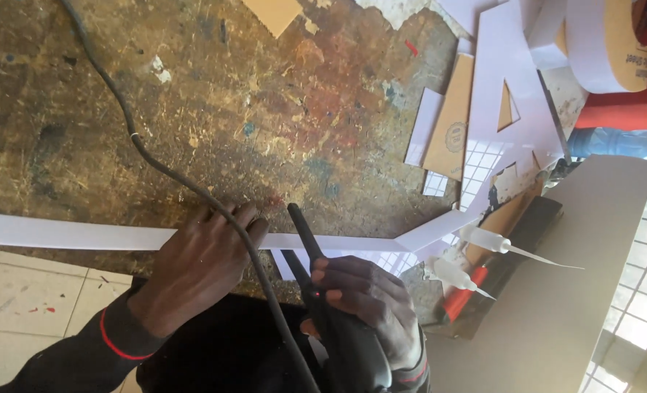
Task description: Using a heating tool to bend plastic strips and gluing them to a letter template to create a 3D sign.
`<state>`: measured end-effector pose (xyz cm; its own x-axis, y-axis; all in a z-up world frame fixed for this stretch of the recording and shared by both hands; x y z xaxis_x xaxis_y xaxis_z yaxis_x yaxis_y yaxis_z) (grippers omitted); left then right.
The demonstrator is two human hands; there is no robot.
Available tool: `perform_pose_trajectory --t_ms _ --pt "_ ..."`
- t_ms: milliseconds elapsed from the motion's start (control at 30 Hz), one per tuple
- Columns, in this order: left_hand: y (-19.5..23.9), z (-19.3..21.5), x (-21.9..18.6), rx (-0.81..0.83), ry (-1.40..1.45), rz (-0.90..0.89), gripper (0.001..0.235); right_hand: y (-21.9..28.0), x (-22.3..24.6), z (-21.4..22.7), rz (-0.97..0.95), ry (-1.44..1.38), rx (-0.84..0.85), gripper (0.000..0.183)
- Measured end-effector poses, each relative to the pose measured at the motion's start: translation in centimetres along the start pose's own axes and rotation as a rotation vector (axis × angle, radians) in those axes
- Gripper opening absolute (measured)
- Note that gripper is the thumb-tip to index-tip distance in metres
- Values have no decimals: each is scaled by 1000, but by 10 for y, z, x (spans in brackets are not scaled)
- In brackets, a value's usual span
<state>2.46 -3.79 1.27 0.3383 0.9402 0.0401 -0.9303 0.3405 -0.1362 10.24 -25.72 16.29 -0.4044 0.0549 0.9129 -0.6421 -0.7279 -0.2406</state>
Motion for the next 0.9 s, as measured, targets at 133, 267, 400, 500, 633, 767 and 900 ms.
perform_pose_trajectory --t_ms 133,267,400,500,633,767,900 --pt "-18 24 9 53 -103 -9 58 -1 0 -2 -36 -28 -105 34" --pt "-19 25 10 37 -43 21 37 -8 0 -8 -10 37 -168 52" --pt "-17 23 10 52 -76 10 44 -4 0 -6 -58 49 -220 52" --pt "-16 18 9 66 -43 -3 39 -2 -2 -7 -103 31 -228 55" --pt "-13 14 7 77 -75 -19 31 -11 -6 -7 -53 49 -175 52" --pt "-19 22 8 94 -132 12 64 -18 -2 -7 -88 14 -123 14" --pt "-18 20 8 88 -69 2 64 -23 1 -13 -73 57 -166 29"
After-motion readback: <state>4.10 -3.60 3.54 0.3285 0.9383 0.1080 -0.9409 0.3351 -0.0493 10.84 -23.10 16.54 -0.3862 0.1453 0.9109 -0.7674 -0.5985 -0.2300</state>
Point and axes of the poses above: each hand's wrist, its own y-axis away from the middle knuckle, its own z-axis out of the back of the hand, x = y × z, the point moved 2 cm from there along -y, towards the middle knuckle, and after that the axes turned 15 degrees about -y, right-handed, at the moved point
